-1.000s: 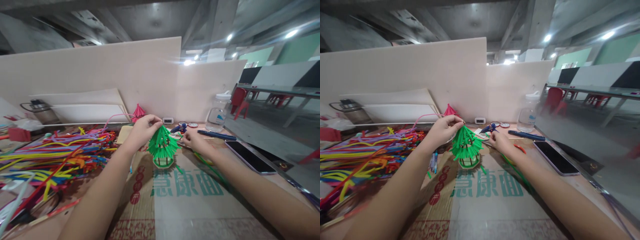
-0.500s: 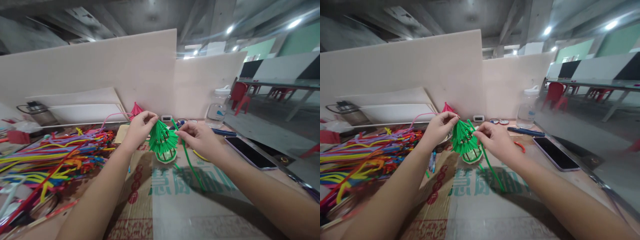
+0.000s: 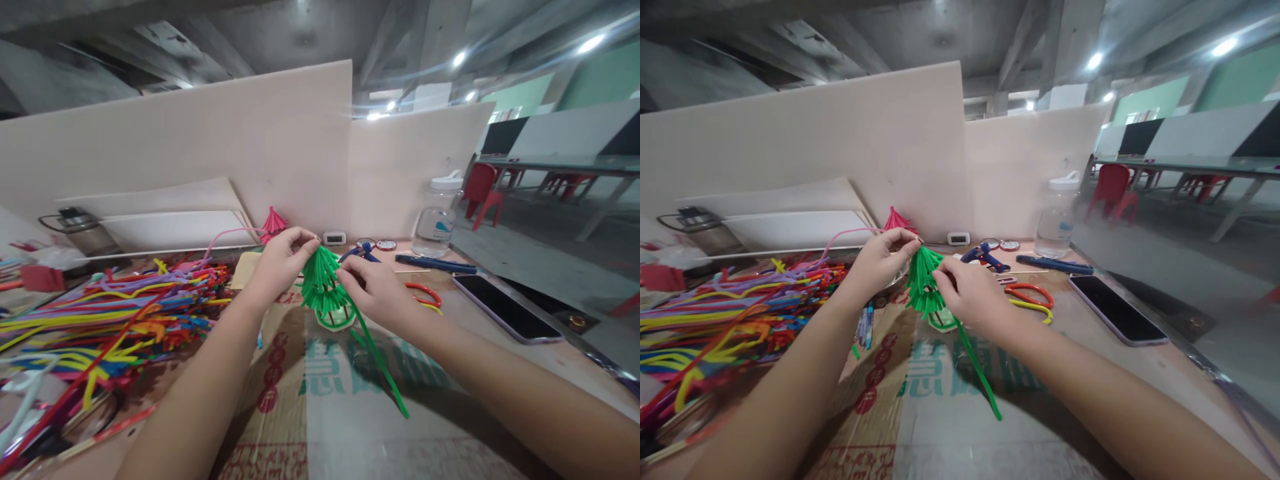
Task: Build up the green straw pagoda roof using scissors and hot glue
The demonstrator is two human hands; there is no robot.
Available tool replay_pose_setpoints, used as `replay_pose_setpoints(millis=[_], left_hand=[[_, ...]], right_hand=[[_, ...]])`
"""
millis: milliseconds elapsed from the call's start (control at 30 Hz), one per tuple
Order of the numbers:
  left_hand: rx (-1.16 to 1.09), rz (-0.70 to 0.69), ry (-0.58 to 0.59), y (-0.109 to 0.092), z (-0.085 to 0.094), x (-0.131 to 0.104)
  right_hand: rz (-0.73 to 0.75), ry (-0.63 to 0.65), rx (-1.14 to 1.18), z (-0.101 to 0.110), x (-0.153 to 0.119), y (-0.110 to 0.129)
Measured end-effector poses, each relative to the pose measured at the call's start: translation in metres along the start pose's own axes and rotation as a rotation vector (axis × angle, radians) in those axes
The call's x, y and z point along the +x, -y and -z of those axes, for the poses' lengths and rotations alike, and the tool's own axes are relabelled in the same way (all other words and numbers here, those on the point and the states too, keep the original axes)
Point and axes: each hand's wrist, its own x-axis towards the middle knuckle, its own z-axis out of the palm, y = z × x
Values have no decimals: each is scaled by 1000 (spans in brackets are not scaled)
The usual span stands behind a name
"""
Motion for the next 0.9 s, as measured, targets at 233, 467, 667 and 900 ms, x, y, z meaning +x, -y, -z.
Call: replay_pose_setpoints(millis=[233,467,667,900], left_hand=[[35,-16,-5,0,-2,0],[58,-30,-12,-1,-2,0],[48,-46,0,-6,-3,0],[58,-62,12,-8,-4,-2]], right_hand=[[-33,60,-63,-5,-9,-4],[15,74,-183,-8,-12,1],[-4,72,-156,-9,-12,0],[-6,55,-163,-9,-11,-1]])
